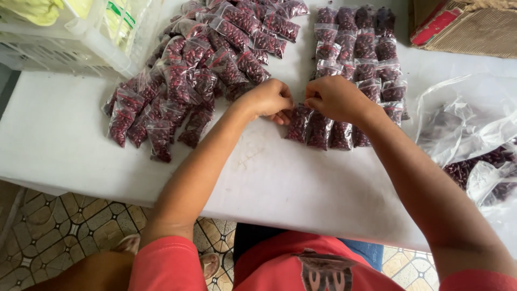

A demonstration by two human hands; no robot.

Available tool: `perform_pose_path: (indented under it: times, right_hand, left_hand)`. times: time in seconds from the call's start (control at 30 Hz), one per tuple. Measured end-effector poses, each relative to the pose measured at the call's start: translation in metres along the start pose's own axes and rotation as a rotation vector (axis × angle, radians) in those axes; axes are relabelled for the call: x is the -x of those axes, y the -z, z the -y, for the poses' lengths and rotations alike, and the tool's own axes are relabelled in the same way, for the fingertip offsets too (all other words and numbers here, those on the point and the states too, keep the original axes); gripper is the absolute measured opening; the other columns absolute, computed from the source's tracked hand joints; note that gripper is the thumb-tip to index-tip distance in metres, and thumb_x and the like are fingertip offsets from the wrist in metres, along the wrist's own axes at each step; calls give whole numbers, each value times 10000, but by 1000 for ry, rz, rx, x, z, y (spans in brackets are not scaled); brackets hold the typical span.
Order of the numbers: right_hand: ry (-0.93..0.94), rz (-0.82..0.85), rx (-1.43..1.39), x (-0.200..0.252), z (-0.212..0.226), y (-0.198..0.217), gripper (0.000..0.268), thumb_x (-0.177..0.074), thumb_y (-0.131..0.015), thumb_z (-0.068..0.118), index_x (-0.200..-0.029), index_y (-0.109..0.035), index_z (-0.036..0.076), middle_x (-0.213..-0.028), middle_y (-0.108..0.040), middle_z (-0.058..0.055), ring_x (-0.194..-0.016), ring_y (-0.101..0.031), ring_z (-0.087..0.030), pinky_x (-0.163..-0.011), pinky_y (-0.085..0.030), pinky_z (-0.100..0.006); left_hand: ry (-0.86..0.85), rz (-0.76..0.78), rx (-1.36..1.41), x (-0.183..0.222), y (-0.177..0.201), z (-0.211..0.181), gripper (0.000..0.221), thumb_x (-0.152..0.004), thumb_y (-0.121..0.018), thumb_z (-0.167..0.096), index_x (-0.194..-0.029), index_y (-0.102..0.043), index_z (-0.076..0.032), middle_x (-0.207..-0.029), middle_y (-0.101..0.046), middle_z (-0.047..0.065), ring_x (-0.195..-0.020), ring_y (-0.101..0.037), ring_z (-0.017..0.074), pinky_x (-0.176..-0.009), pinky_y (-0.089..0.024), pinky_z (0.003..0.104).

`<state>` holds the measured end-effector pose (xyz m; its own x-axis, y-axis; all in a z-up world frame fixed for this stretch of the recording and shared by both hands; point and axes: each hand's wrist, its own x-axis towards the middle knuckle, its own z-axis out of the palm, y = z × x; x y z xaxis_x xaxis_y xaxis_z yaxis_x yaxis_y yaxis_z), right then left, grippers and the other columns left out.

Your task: The person arranges small transparent pouches filled with red beans on a white table. They pick up pouches from a large pile on the left and place them in neat rows on the right side of the table, continuing this process throughout the clip.

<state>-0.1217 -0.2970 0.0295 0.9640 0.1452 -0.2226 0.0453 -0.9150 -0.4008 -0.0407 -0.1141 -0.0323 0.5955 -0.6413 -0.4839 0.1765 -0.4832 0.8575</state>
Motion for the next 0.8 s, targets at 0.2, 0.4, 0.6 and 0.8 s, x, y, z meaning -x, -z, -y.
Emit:
perform_pose_path:
  times: [0.2, 0.4, 0.6, 0.8]
  right_hand:
    - [9, -33, 69, -3, -1, -9, 110, -956, -699, 190, -963, -801, 148, -873, -763, -87, -867, -737, -342, -754, -585, -457]
    - [19, -39, 100, -3, 1, -10, 128, -943, -689, 175, -987, -806, 147, -911, -756, -117, -897, -729, -383, -761, -590, -505]
    - [5, -39, 113, -3, 1, -11, 142, -943, -689, 195, -1004, -811, 154, -925, -755, -121, -917, -731, -384, -771, -591, -514]
    - [19, -51, 98, -5, 3, -12, 144, -936, -680, 157, -987, -812, 129, -893, -743, -148, -892, -725, -406, -754, -585, -527]
  left_hand:
    - [15, -30, -84, 19, -1, -13, 331, -919, -689, -177, -1099, -639, 97, -773, -741, 232, -610, -776, 255, -503, -660, 242]
    - [22, -59, -195, 23, -4, -21, 246, -917, -649, -138, -1056, -687, 62, -750, -761, 185, -583, -770, 206, -489, -647, 200]
    - [10, -55, -294, 18, 0, -19, 220, -915, -650, -156, -1027, -717, 21, -725, -768, 144, -561, -762, 165, -483, -640, 177]
    - [-8, -77, -426, 18, 3, -19, 212, -889, -646, -192, -994, -758, -45, -659, -759, 57, -527, -740, 110, -521, -635, 175]
